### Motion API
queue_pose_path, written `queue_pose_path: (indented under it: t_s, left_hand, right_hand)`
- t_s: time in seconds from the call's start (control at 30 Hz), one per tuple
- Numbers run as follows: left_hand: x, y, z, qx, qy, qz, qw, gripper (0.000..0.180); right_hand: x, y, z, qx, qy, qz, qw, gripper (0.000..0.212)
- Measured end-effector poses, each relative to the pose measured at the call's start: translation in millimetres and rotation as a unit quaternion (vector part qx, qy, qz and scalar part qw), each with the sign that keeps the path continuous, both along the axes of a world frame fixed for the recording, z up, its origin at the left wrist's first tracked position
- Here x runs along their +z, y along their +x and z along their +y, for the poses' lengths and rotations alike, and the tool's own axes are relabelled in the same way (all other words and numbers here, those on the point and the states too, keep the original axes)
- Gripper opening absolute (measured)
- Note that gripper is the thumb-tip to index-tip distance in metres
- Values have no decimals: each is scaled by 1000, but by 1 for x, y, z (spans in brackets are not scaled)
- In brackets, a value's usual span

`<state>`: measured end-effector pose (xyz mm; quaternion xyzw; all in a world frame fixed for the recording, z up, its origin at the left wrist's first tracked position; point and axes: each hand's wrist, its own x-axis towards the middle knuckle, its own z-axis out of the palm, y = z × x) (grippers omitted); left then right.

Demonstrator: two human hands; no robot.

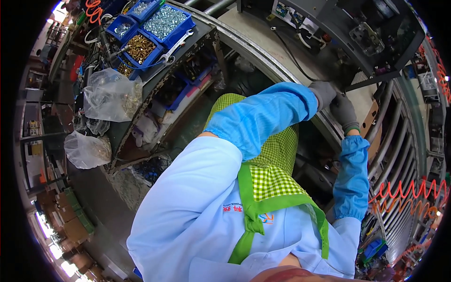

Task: The person assembles electronic motor components, including motor housings, screws, and small parts, using an assembly machine.

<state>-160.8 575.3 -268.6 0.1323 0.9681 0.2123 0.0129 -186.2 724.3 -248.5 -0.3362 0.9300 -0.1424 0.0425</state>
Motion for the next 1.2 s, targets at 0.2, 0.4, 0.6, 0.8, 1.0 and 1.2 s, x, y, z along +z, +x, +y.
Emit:
queue_pose_path:
  t_s: [0.2, 0.4, 0.6, 0.8, 1.0, 1.2]
  left_hand:
    - [-7, 11, -5, -34, -28, 79, 996, 19]
    - [1, 5, -28, -51, 133, 70, 987, 15]
    - [53, 61, -108, 47, 471, -12, 881, 20]
    - [106, 171, -291, 241, 366, 127, 890, 23]
    - [153, 246, -492, 437, 249, 216, 837, 26]
    - [156, 208, -635, 550, -104, 155, 814, 35]
  right_hand:
    - [0, 3, -7, -5, -3, -1, 1000, 20]
    - [-12, -8, -9, -45, 92, 49, 994, 18]
    - [0, -5, 0, 1, -73, -61, 995, 20]
    - [12, 24, -30, -40, -156, -35, 986, 25]
    - [-4, 15, -41, -3, -132, 38, 991, 12]
    - [-4, 6, -30, 1, -57, 23, 998, 14]
